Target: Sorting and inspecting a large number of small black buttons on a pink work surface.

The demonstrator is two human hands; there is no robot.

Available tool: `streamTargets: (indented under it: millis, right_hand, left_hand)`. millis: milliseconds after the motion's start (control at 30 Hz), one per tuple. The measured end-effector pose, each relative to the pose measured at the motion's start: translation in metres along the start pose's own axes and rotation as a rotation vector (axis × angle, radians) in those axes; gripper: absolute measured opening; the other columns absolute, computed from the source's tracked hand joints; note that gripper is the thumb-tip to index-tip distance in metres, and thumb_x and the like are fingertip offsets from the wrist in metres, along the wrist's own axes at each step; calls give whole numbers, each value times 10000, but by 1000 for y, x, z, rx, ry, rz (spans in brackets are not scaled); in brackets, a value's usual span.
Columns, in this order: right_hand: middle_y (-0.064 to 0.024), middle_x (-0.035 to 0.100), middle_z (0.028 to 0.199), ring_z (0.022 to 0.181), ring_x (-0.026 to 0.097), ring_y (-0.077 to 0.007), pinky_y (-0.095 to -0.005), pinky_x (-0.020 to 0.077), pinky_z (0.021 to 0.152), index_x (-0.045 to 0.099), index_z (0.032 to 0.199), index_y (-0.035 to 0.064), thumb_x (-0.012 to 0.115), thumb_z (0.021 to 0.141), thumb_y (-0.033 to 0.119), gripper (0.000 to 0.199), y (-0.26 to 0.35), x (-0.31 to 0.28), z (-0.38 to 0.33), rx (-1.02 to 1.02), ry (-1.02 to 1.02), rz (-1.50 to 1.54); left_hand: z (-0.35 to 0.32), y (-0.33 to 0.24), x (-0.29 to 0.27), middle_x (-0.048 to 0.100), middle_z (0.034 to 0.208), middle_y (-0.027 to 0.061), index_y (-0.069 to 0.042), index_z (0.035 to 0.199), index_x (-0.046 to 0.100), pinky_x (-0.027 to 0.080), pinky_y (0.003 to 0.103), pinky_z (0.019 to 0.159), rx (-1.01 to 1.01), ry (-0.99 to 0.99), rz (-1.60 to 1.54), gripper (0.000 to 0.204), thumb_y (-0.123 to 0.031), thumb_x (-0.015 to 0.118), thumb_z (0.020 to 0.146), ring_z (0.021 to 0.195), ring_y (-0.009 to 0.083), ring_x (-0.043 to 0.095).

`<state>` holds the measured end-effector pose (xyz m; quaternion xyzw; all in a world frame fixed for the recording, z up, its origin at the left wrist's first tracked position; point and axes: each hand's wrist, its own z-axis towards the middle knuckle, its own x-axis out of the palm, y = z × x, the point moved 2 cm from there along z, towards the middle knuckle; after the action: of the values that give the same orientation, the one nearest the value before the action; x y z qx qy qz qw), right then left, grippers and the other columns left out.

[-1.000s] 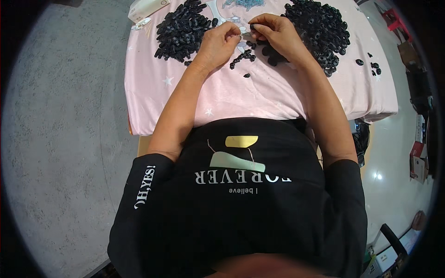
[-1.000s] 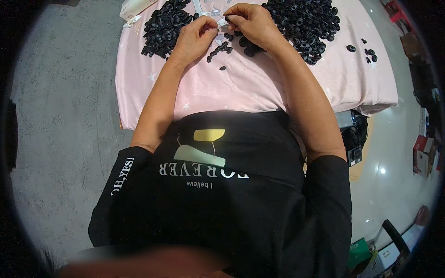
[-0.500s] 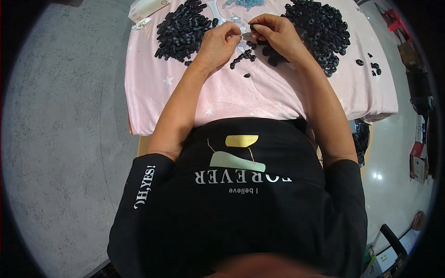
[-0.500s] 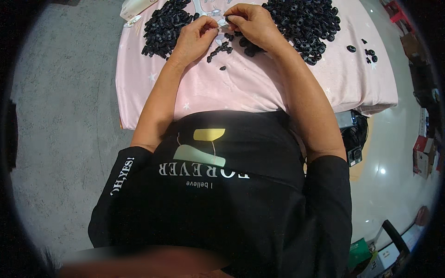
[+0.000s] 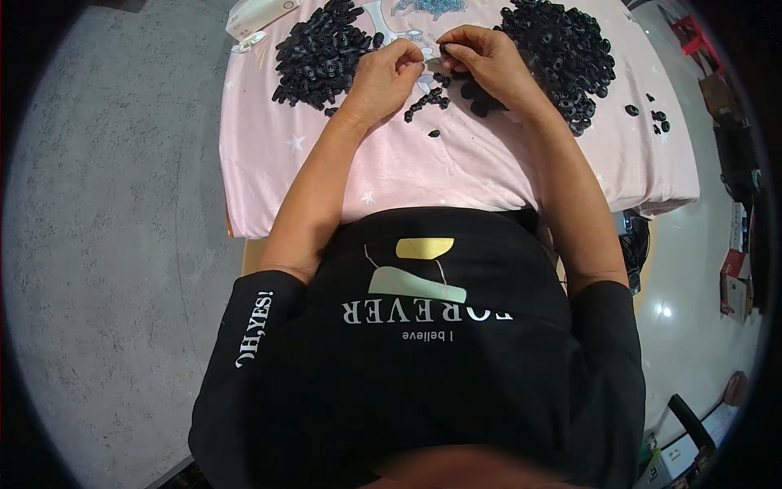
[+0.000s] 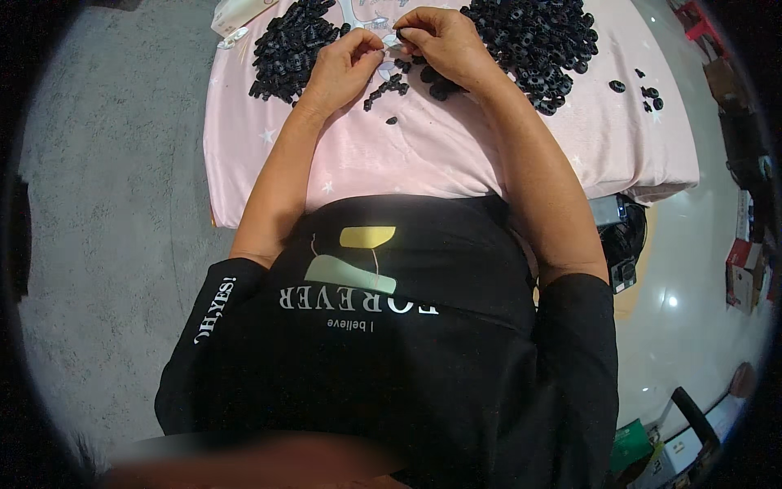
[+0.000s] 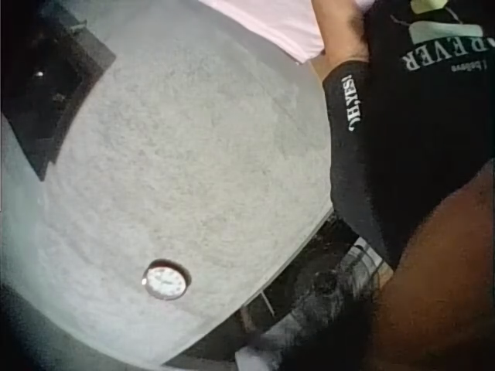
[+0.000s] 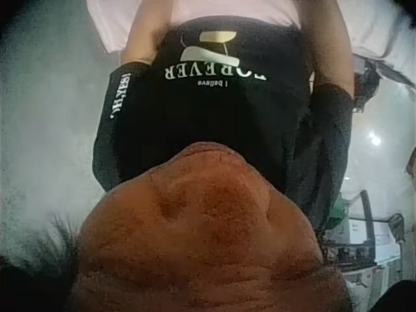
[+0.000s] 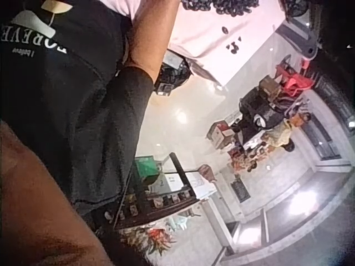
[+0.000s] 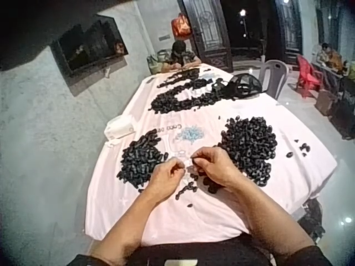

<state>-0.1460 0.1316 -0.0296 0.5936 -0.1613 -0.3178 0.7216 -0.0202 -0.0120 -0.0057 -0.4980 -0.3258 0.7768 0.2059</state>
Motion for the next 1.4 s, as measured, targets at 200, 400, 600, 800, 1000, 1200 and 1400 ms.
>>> streamTargets:
  millis: [200,400,600,800,1000,1200,1400]
  right_hand:
    - [-20,669,876,795,624,-75,-213,515,742,652,1101,-8,557,977,93,186,0,0,0,-2,-4,-2]
    - [-21,672,884,798,626,-76,-212,515,743,653,1107,-5,558,977,95,190,0,0,0,14,0,-14]
    - [-27,670,897,805,627,-76,-216,519,754,651,1112,-7,555,977,92,193,7,2,-3,9,-26,-26]
    - [-26,668,901,814,626,-75,-215,520,762,650,1112,-9,549,979,87,193,-1,0,1,22,-10,8]
    - [-26,668,899,809,628,-77,-215,519,754,648,1110,-14,549,978,86,193,1,0,0,4,-2,-3]
    - [-31,670,889,802,632,-83,-216,520,749,648,1108,-13,550,979,86,190,3,1,-1,15,-2,-13]
    - [-25,667,878,799,629,-79,-214,520,746,651,1107,-9,551,978,84,187,3,1,0,16,2,-17]
  left_hand:
    - [0,1,0,690,804,96,-25,970,654,517,283,680,18,-2,16,142,-96,651,848,697,152,634]
    - [1,0,0,689,805,100,-23,974,651,517,285,681,14,3,15,141,-91,646,850,702,158,637]
    - [-1,-2,-1,688,817,104,-14,976,649,515,283,684,1,3,9,144,-85,643,850,709,154,632]
    - [-1,-4,-1,682,815,107,-12,977,649,510,281,683,-11,5,5,146,-82,643,850,705,151,621]
    - [0,-3,-1,681,809,109,-10,969,649,512,284,683,10,9,22,142,-82,643,847,705,158,627]
    - [0,-2,-1,684,804,113,-10,961,648,517,289,679,31,-1,32,136,-80,647,844,699,167,637]
    - [0,-1,0,684,794,107,-14,959,650,516,286,675,38,-10,19,135,-82,654,842,687,163,634]
